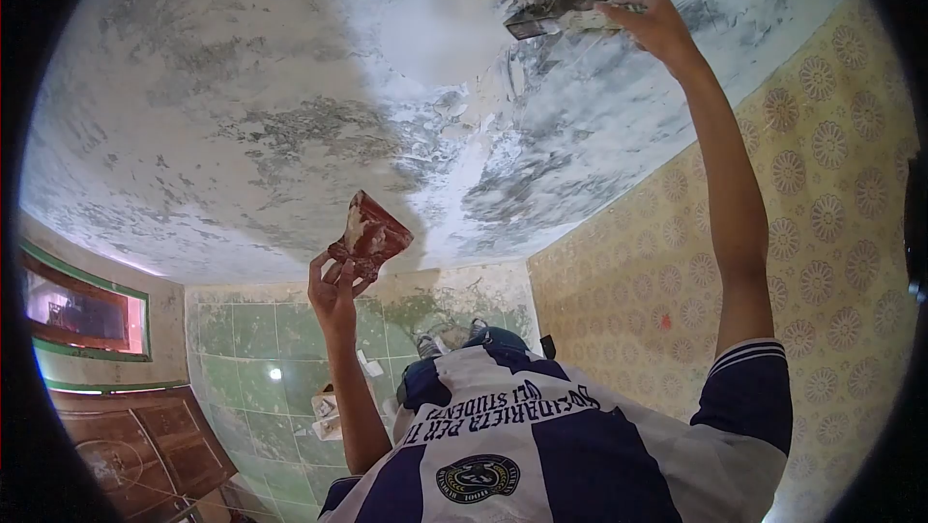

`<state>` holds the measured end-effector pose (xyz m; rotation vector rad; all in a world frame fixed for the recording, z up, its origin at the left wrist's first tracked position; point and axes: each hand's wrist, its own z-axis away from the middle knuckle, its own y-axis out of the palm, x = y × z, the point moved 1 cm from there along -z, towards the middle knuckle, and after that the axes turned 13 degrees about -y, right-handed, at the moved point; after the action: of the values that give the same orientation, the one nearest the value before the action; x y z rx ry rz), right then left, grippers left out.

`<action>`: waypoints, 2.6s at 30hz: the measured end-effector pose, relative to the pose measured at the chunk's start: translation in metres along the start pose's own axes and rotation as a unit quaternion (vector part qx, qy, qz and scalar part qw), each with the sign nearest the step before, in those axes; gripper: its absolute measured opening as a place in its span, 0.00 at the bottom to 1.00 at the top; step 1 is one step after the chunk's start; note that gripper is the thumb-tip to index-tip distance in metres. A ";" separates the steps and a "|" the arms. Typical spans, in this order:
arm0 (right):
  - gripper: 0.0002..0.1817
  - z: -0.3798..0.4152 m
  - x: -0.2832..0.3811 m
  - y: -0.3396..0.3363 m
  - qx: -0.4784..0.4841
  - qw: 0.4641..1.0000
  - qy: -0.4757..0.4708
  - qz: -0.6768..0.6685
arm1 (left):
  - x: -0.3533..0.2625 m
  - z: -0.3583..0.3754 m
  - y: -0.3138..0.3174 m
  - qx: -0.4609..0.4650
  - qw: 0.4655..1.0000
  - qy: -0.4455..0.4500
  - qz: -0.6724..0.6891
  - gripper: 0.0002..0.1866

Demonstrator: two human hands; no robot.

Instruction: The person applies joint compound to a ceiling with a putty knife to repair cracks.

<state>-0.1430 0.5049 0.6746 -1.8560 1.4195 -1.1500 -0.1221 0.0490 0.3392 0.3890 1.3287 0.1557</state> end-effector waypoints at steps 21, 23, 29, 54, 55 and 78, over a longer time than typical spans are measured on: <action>0.17 0.217 0.062 0.234 0.136 0.633 0.317 -0.693 | -0.038 -0.007 0.018 0.162 0.974 -0.119 0.106 0.23; 0.16 0.217 0.065 0.236 0.163 0.626 0.334 -0.686 | -0.047 -0.004 0.017 0.170 0.974 -0.106 0.107 0.21; 0.16 0.234 0.013 0.247 0.155 0.644 0.356 -0.659 | -0.037 -0.009 -0.017 0.152 0.976 -0.101 0.119 0.22; 0.17 0.253 0.151 0.236 0.237 0.744 0.197 -0.593 | -0.014 0.001 0.057 -0.047 0.992 0.065 0.095 0.20; 0.18 0.256 0.152 0.240 0.236 0.749 0.188 -0.589 | -0.015 0.002 0.058 -0.042 0.992 0.083 0.088 0.18; 0.19 0.240 0.183 0.233 0.161 0.602 0.327 -0.710 | 0.011 -0.005 0.039 -0.080 0.968 0.234 -0.047 0.21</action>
<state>-0.0357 0.2400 0.4227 -2.1956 -0.5558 -2.7356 -0.1195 0.0895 0.3422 0.1528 1.7820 0.2851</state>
